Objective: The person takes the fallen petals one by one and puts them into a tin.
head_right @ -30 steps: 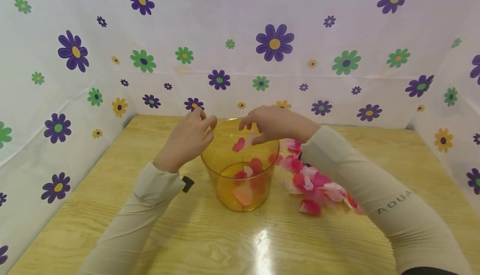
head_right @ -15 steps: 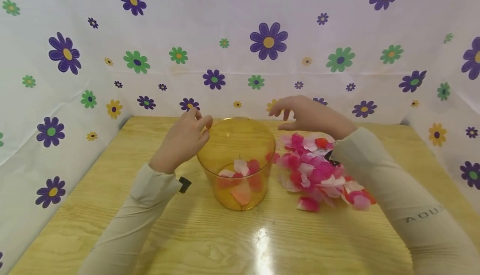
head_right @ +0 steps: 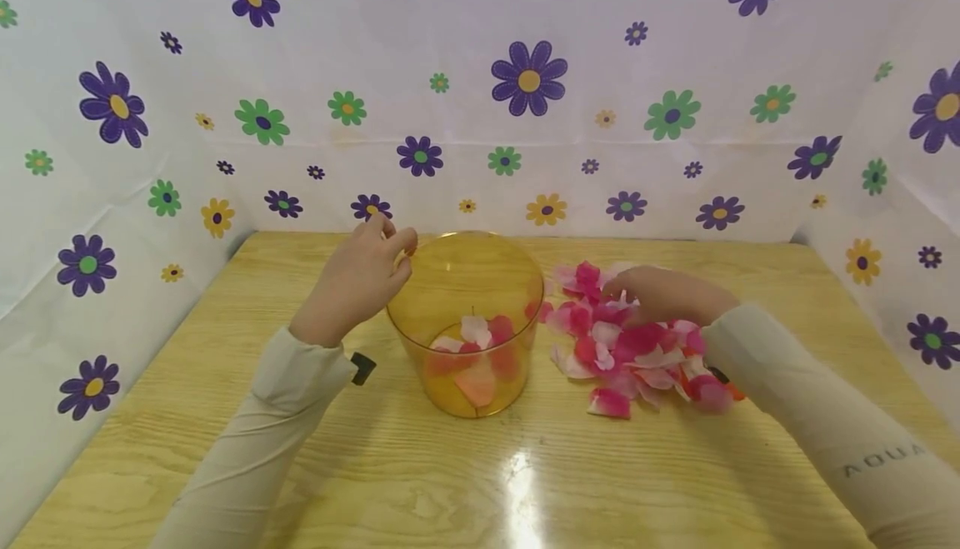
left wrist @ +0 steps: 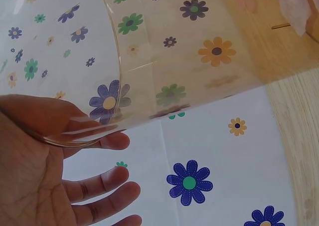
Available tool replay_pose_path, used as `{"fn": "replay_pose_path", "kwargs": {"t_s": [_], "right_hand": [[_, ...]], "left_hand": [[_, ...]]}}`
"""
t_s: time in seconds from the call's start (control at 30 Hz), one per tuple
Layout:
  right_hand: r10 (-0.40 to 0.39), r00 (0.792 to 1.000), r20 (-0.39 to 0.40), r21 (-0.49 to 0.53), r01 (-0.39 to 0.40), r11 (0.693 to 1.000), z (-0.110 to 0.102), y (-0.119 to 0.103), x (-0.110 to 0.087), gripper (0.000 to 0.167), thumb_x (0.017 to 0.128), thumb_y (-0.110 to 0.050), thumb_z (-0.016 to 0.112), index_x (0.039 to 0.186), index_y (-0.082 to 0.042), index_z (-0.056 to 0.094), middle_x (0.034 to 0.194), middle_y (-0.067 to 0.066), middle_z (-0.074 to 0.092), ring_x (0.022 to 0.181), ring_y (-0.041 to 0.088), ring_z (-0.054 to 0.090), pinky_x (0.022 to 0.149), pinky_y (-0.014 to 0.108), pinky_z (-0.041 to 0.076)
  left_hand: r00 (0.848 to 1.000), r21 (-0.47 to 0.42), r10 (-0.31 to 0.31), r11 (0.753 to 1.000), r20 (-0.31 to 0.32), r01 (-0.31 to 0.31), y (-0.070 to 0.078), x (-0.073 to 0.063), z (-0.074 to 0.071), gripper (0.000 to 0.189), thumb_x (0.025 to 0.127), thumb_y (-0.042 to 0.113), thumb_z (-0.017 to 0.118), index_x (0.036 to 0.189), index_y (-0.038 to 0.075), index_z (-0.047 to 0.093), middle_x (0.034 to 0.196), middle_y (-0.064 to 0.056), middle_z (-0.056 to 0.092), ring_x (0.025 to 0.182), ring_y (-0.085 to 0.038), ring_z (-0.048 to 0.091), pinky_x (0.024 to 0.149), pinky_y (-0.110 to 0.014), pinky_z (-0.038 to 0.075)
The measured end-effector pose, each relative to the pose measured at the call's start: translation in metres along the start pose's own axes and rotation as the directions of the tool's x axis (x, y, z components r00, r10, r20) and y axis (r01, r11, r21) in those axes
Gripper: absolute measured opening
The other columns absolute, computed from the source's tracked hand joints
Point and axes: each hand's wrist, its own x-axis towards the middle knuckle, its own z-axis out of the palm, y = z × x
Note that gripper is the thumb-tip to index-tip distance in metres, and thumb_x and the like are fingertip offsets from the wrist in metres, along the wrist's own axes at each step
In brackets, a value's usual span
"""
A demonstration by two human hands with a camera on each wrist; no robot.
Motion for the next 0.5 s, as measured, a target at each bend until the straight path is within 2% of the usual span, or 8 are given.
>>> {"fn": "replay_pose_path", "kwargs": {"t_s": [0.1, 0.2, 0.4, 0.5], "right_hand": [[0.004, 1.0, 0.026, 0.045, -0.005, 0.999, 0.008, 0.005, 0.005, 0.049, 0.079, -0.023, 0.074, 0.125, -0.022, 0.058, 0.12, -0.001, 0.063, 0.114, 0.026, 0.057, 0.092, 0.047, 0.049], [-0.026, 0.999, 0.038, 0.062, 0.023, 0.998, 0.016, 0.009, 0.01, 0.047, 0.079, -0.02, 0.074, 0.124, -0.02, 0.059, 0.116, -0.002, 0.064, 0.111, 0.023, 0.059, 0.093, 0.045, 0.049], [-0.066, 0.998, 0.025, 0.023, 0.065, 0.998, 0.025, 0.01, 0.019, 0.044, 0.079, -0.018, 0.074, 0.121, -0.017, 0.061, 0.11, -0.004, 0.067, 0.104, 0.019, 0.062, 0.092, 0.043, 0.05], [-0.055, 0.998, -0.002, -0.022, 0.055, 0.998, 0.027, 0.008, 0.022, 0.04, 0.081, -0.018, 0.072, 0.12, -0.018, 0.063, 0.109, -0.004, 0.067, 0.106, 0.02, 0.062, 0.094, 0.045, 0.048]], "left_hand": [[1.0, 0.003, 0.003, 1.0, -0.006, -0.003, -0.001, -0.001, 0.001, 0.012, 0.09, 0.013, 0.049, 0.099, 0.01, 0.056, 0.09, -0.012, 0.047, 0.078, -0.025, 0.046, 0.066, -0.033, 0.043], [1.0, 0.0, 0.006, 1.0, -0.011, -0.006, -0.001, -0.001, 0.001, 0.012, 0.09, 0.013, 0.049, 0.099, 0.01, 0.056, 0.09, -0.011, 0.047, 0.078, -0.025, 0.046, 0.065, -0.033, 0.043], [1.0, -0.002, 0.01, 1.0, -0.015, -0.01, -0.001, -0.001, 0.0, 0.012, 0.09, 0.012, 0.048, 0.099, 0.01, 0.056, 0.089, -0.011, 0.047, 0.077, -0.024, 0.046, 0.065, -0.032, 0.043], [1.0, 0.0, 0.004, 1.0, -0.004, -0.004, 0.0, -0.001, 0.0, 0.013, 0.09, 0.012, 0.048, 0.1, 0.01, 0.056, 0.09, -0.011, 0.046, 0.078, -0.024, 0.046, 0.066, -0.032, 0.043]]}}
